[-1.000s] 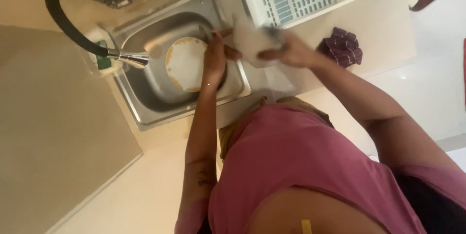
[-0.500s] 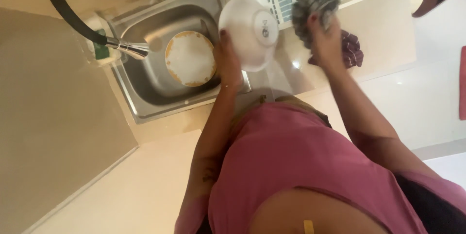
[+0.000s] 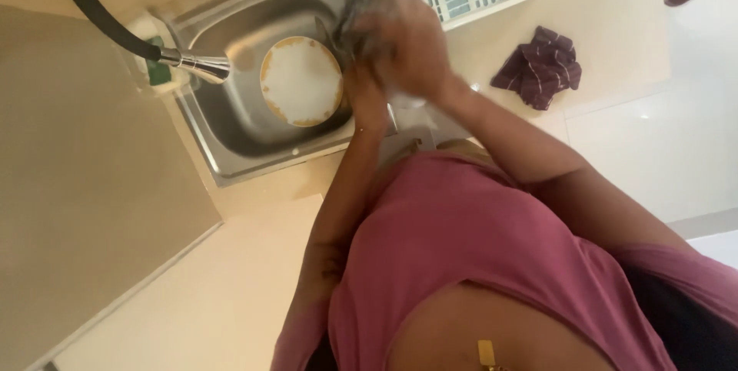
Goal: The person is washing various dishes including bowls and plates in a small sink using a sponge.
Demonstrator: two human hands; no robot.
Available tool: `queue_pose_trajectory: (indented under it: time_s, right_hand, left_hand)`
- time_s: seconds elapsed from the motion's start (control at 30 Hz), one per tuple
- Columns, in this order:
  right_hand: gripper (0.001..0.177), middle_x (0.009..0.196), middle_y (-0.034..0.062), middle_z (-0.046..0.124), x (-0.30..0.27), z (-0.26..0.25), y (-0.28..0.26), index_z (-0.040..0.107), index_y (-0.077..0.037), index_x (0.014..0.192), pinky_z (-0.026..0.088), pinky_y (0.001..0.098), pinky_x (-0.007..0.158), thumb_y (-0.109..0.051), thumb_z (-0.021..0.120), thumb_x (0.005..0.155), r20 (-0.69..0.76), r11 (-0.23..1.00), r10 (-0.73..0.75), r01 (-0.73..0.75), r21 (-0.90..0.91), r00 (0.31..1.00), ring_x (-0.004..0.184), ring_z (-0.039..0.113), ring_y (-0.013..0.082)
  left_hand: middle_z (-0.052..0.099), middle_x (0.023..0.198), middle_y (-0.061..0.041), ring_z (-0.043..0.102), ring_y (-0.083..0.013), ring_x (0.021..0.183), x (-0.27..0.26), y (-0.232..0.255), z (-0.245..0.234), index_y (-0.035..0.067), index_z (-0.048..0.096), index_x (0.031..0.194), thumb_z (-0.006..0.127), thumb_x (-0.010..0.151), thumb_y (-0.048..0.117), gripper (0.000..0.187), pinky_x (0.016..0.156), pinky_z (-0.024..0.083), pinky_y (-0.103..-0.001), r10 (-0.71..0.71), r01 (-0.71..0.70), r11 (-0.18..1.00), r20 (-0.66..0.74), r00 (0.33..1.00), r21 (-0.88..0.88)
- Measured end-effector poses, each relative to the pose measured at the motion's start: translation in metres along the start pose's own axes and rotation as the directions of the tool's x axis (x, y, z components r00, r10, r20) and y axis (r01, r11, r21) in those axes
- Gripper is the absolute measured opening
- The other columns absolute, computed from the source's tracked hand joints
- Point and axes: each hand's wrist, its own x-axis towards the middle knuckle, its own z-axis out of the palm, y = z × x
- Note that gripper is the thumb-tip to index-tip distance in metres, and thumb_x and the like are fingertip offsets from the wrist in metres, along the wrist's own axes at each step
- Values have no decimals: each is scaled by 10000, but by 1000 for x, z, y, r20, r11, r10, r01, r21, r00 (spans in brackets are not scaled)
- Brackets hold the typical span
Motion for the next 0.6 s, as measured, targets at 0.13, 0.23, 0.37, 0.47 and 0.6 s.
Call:
queue_pose_trajectory:
  time_s: [0.13,0.23,0.37,0.47,0.6]
  right_hand:
    - [176,1274,179,616,-20,20,65,667,-98,1216,473,479,994,-209,630,1084,138,884,325,-352,308,936,1182,581,385]
    - [124,1272,157,637,-17,-4,29,661,-85,1149,472,498,1017,-157,595,1073,22,961,151,-152,233,988,1193,596,376]
    - [281,1365,187,635,-62,-3,40,677,-40,1231,422,537,1146,-31,477,1035,-42,991,51,-45,129,998,1259,582,373]
    - [247,1170,141,680,-35,7,98,670,-51,1191,536,448,918,-196,652,992,295,607,544,-611,508,786,1052,665,311]
    - [252,1100,118,717,9,9,57,726,-102,1145,554,447,828,-261,714,950,476,682,477,-653,331,739,964,691,305]
  left_hand:
    - [606,1379,-148,577,-255,1248,12,42,-38,-22,512,1443,435,1128,355,497,1066,476,-390,-350,357,474,200,915,-805]
    - [595,1363,-135,579,-248,1241,18,38,-38,-41,495,1434,470,1116,362,514,1066,494,-386,-352,341,7,317,881,-940]
    - [606,1326,-135,621,-237,1183,34,57,-72,-36,481,1425,488,1091,390,541,1014,546,-383,-302,312,-51,312,901,-949]
    - [651,1229,-183,652,-261,1071,38,50,-64,-115,559,1358,480,1116,416,588,908,581,-396,-360,562,184,477,802,-806]
    - [672,1186,-203,649,-272,1019,53,44,-55,-149,613,1330,482,1139,424,617,870,579,-402,-358,654,319,552,753,-686]
